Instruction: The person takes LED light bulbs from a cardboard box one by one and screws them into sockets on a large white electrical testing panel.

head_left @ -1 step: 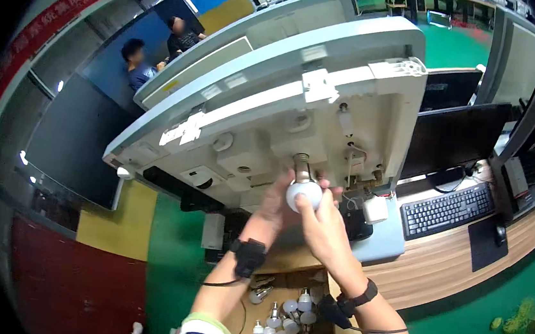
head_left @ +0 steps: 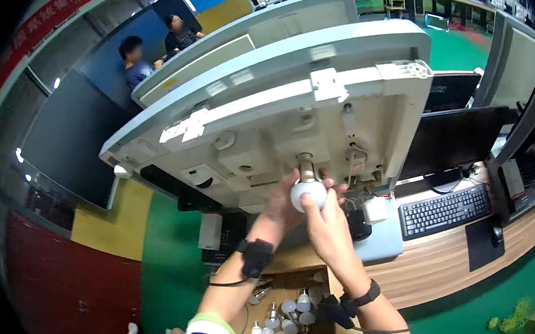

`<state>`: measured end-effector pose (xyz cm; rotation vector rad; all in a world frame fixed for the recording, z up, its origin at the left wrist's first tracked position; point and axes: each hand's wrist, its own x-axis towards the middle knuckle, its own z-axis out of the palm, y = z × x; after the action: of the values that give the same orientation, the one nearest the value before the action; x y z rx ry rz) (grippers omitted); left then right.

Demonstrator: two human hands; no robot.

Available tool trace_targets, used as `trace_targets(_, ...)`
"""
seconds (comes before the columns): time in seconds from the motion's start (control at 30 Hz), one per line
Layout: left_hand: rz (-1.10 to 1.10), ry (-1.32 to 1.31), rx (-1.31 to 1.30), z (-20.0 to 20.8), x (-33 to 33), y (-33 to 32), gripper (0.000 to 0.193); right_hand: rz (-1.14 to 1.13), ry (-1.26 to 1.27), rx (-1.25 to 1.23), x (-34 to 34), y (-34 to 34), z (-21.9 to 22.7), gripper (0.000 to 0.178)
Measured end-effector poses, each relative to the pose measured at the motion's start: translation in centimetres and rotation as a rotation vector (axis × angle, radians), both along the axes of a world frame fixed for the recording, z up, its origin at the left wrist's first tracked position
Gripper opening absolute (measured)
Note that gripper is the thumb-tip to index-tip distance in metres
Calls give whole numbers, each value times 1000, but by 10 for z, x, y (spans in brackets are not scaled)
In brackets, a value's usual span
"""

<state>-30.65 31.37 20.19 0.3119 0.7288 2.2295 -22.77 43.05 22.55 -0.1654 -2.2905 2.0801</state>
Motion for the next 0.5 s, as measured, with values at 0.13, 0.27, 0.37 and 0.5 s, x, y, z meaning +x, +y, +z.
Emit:
trace_targets(0.13, -46, -48, 398, -35, -7, 17, 65, -47, 72, -121, -7, -13, -20, 49)
trace_targets(0.27, -40, -1, 408, -32, -5, 33, 57, -32, 73, -269, -7, 0, -15, 57)
trace_targets(0.37, 32, -21, 158, -16, -3, 25, 50, -19, -25, -533, -7, 6, -14, 55)
trace_targets(0.5, 52, 37, -124, -3, -10, 8, 40, -91, -74, -726, -8, -8, -7, 49)
